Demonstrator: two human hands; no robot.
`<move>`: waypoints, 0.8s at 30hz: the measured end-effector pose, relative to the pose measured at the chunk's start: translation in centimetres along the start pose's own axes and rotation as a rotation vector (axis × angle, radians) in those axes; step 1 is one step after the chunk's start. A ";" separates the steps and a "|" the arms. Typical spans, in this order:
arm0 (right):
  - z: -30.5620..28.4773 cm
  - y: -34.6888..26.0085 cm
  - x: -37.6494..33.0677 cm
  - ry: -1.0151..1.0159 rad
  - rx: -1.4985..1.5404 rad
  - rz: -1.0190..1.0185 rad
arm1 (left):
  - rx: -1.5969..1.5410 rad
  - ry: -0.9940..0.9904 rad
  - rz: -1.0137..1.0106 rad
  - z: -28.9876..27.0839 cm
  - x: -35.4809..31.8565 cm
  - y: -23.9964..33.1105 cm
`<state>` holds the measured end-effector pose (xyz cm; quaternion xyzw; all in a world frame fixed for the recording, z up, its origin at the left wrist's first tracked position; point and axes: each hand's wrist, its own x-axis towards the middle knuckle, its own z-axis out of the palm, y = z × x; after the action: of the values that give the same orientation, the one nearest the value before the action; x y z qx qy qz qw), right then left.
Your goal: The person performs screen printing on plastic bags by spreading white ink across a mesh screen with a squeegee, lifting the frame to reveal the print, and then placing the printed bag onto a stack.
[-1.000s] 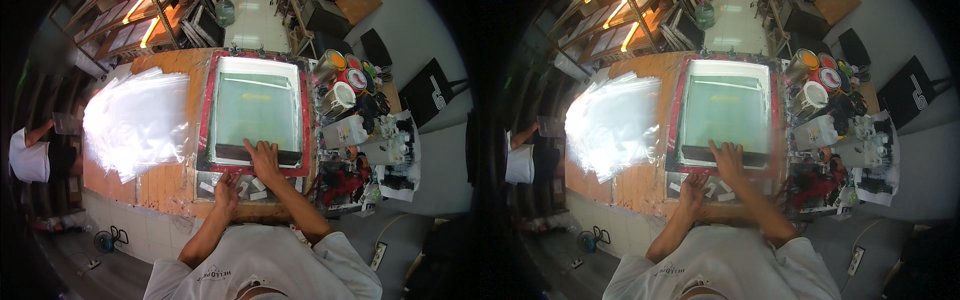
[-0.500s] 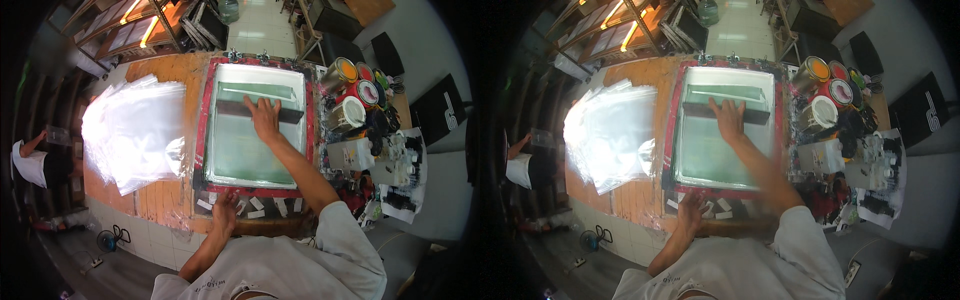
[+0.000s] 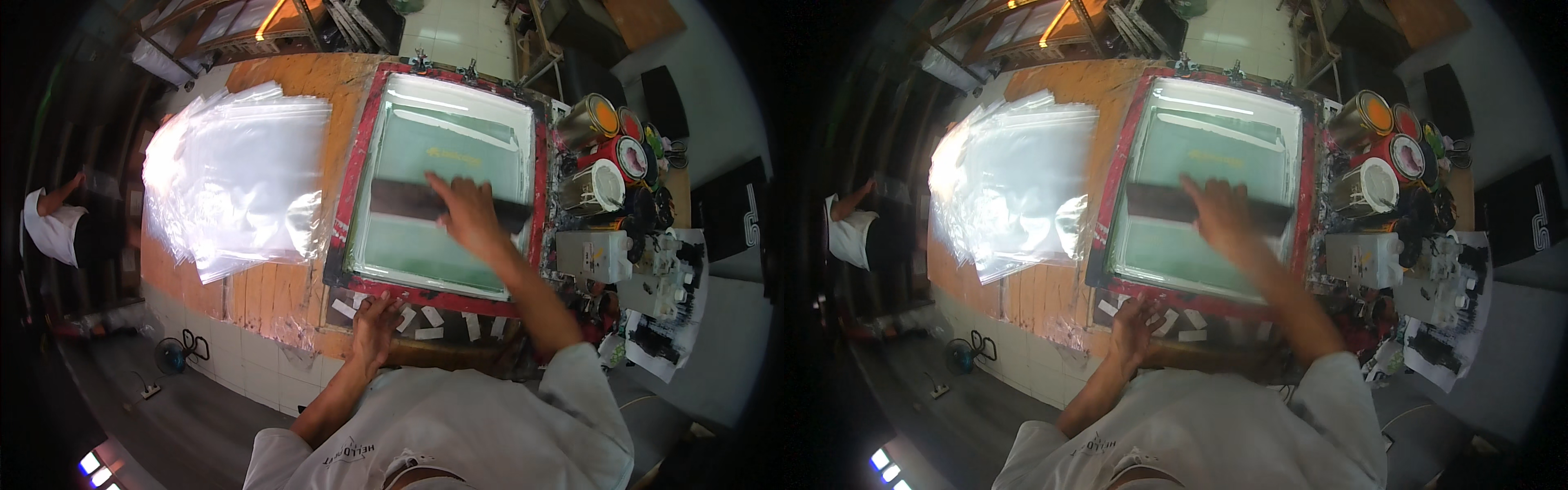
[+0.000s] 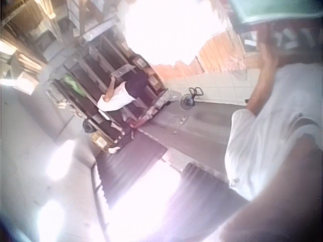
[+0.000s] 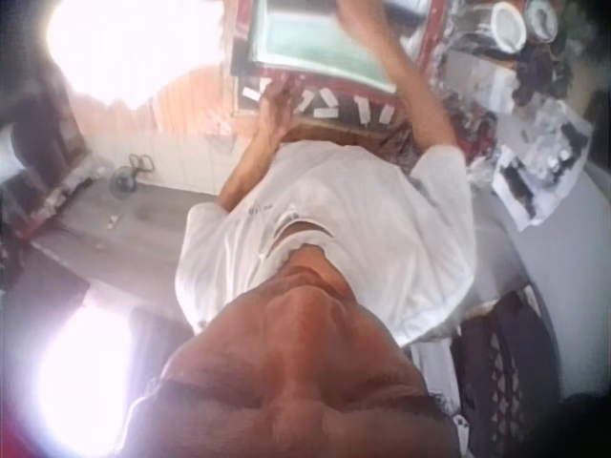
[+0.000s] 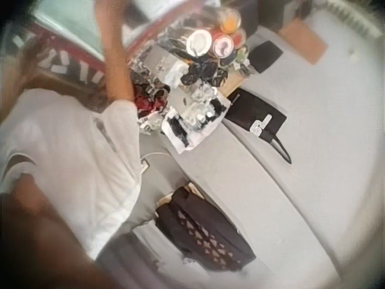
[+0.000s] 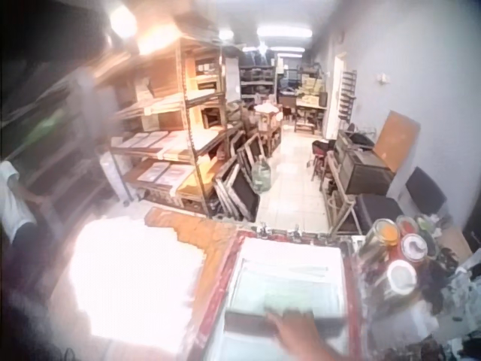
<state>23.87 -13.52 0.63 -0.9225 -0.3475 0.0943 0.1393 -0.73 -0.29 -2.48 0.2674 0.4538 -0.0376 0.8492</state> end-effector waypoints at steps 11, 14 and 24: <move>-9.9 -11.7 -9.0 0.404 -0.228 0.041 | -0.046 -0.490 0.340 5.7 -4.4 7.7; -14.9 -9.5 -5.3 0.630 -0.298 -0.076 | 0.014 -0.730 0.489 10.4 -4.8 12.1; -28.9 -9.5 3.6 0.520 -0.109 0.108 | 1.039 0.033 1.013 19.0 26.7 17.5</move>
<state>28.55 -9.81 30.70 -0.9391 -0.2548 -0.1573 0.1685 34.51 10.16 -7.83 0.8143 0.2103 0.1537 0.5188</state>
